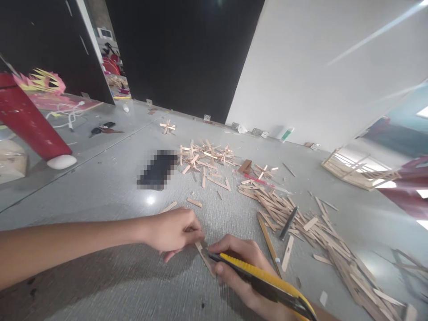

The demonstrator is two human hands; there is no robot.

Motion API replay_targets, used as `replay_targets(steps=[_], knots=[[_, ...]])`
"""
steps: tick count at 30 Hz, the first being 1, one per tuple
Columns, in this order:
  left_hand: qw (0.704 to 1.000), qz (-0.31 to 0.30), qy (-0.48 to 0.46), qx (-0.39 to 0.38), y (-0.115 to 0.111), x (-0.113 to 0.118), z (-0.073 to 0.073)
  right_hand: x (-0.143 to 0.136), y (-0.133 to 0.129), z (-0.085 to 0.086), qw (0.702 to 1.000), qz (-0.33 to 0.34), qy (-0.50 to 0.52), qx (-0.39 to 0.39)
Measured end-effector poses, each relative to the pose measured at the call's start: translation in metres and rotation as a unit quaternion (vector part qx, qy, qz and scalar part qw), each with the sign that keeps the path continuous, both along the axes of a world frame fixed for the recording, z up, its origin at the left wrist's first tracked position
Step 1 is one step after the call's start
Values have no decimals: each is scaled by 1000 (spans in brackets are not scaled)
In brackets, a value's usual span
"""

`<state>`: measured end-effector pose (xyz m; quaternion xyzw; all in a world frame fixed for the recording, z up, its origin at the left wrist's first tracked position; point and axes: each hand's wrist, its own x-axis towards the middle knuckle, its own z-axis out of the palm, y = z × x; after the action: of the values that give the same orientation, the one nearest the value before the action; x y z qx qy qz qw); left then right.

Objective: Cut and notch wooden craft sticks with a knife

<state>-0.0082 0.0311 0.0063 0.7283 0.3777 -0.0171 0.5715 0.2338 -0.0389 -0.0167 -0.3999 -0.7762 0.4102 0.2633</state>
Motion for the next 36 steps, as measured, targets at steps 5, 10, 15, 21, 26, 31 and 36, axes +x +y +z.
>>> replay_targets(steps=[5, 10, 15, 21, 26, 31, 36], knots=[[1000, 2, 3, -11, 1, 0, 1, -1, 1, 1, 1000, -3, 6, 17], [1000, 2, -1, -5, 1, -1, -4, 0, 2, -3, 998, -2, 59, 7], [1000, 6, 3, -10, 1, -1, -6, -2, 3, 2, 999, -10, 25, 17], [1000, 12, 4, -19, 1, 0, -7, -5, 4, 6, 998, -40, 38, -22], [1000, -11, 8, -28, 2, -1, -7, -2, 3, 0, 993, -30, 75, -88], [1000, -25, 4, -17, 2, 0, -6, 0, 1, -2, 992, -31, 84, -90], [999, -31, 8, -10, 2, 1, 0, -1, 1, 0, 996, -26, 73, -43]])
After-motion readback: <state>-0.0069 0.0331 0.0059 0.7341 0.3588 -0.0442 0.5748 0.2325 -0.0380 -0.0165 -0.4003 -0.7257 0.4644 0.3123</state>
